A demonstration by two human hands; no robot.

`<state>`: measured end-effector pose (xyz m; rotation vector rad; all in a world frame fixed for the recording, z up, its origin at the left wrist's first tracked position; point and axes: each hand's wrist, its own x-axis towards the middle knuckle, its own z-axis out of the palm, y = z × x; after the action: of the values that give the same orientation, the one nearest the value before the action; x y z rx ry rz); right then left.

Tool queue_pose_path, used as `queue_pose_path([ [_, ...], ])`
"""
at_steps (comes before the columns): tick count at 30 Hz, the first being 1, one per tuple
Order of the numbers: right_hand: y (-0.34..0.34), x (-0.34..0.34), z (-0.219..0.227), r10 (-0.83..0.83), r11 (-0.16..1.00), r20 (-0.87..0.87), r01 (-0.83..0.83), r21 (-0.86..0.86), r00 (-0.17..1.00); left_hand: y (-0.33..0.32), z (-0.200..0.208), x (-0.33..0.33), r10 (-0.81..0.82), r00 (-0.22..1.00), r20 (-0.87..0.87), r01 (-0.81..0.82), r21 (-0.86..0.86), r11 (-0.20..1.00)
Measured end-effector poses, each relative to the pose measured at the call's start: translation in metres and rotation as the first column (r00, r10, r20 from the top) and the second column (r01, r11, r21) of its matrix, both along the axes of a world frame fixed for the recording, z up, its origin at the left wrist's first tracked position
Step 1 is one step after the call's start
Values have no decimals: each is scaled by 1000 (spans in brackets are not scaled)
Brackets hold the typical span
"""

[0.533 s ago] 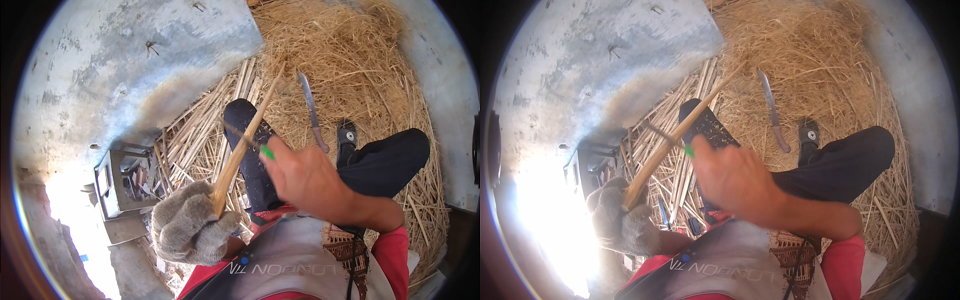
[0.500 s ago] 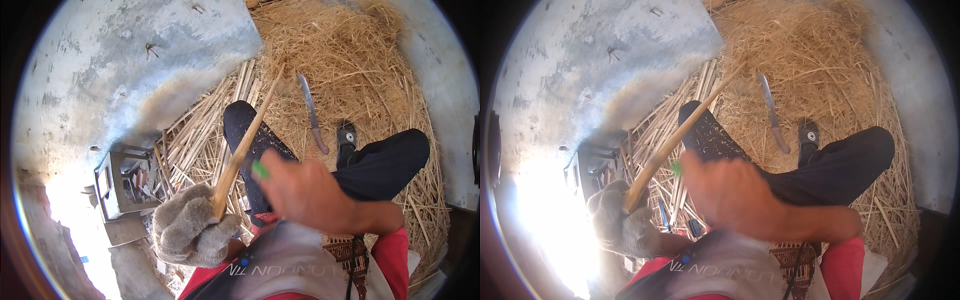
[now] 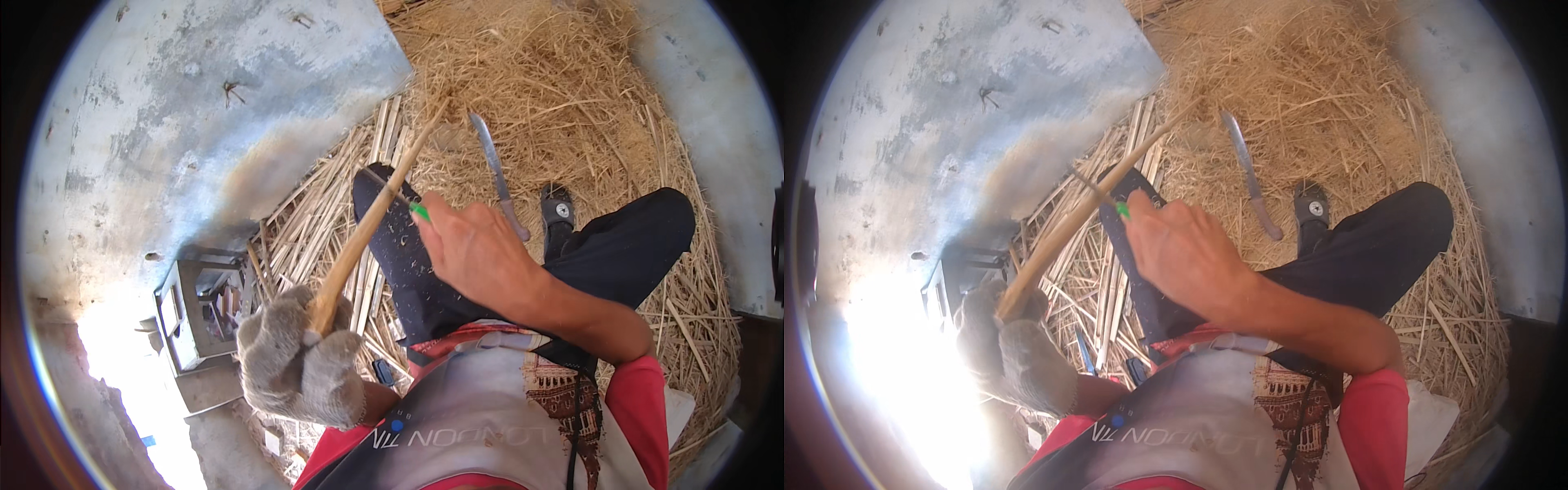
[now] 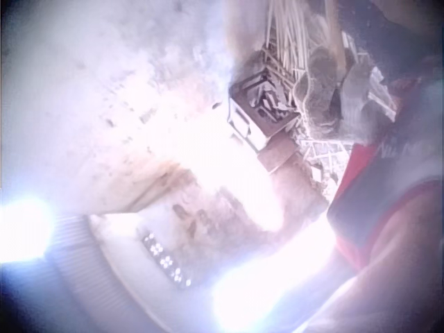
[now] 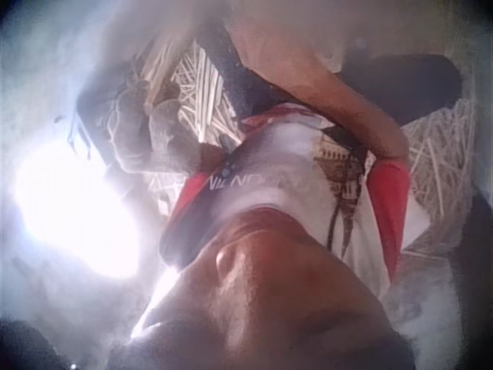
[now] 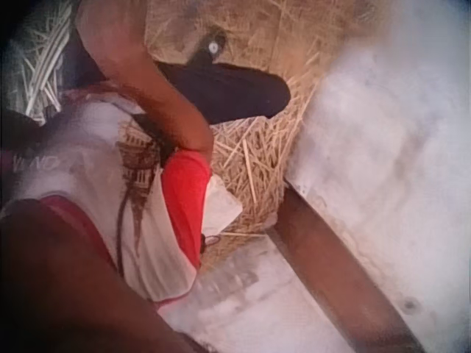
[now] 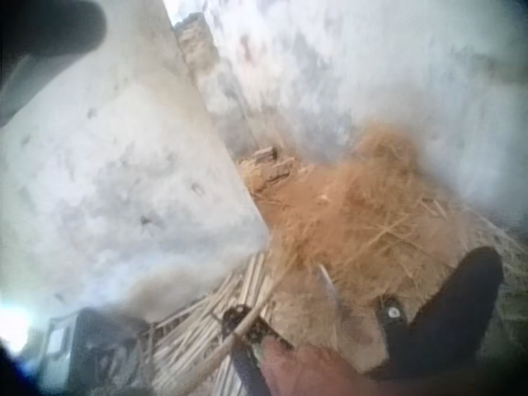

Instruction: The person sits cross-legged on a straw-covered floor and uses a green-handled knife to shave a long bamboo stick. They hold the stick with a gloved left hand and repeatedly scrape the surface with the knife in their right hand, producing wood shavings.

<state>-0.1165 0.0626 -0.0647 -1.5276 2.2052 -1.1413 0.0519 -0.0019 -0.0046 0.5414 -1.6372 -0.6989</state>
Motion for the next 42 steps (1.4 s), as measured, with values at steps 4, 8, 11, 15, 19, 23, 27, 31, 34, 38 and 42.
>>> queue_pose_path([
  [4, 11, 18, 35, 135, 983, 60, -126, -137, 989, 0, 2, -3, -13, 1000, -26, 13, 11, 1000],
  [8, -10, 1, 5, 34, 999, 37, -34, -16, 999, 4, 4, -4, -5, 1000, -27, 5, 34, 999],
  [11, 3, 15, 34, 184, 981, -14, -184, -53, 983, 3, 4, -3, -8, 999, -37, 10, 47, 999],
  [15, -10, 9, 10, 60, 986, 55, -50, -161, 997, 6, 6, -6, -18, 998, -66, 21, 48, 999],
  [19, 2, 25, 34, 156, 974, 65, -142, -174, 986, 5, 7, -7, -5, 997, -82, 10, 60, 998],
  [23, -14, -15, -36, 21, 998, -55, -17, 66, 998, 1, 9, -17, -26, 993, -111, 33, 65, 997],
  [27, 2, 13, 23, 150, 985, 52, -145, -91, 987, 2, 2, -14, -2, 994, -112, 11, 86, 996],
  [31, -30, -9, -30, 46, 999, -80, -45, 13, 996, -2, 18, -12, 31, 992, -126, -21, 78, 997],
  [34, -29, -76, -129, -46, 970, -81, 64, 234, 996, -8, 14, -14, 16, 987, -161, -1, 95, 995],
  [38, -11, -89, -104, -221, 895, 257, 91, 437, 941, -10, 9, -10, 34, 983, -179, -11, 129, 992],
  [42, -4, -58, -65, -79, 995, 259, 60, 80, 963, -5, 5, -5, 50, 981, -186, -26, 131, 991],
])
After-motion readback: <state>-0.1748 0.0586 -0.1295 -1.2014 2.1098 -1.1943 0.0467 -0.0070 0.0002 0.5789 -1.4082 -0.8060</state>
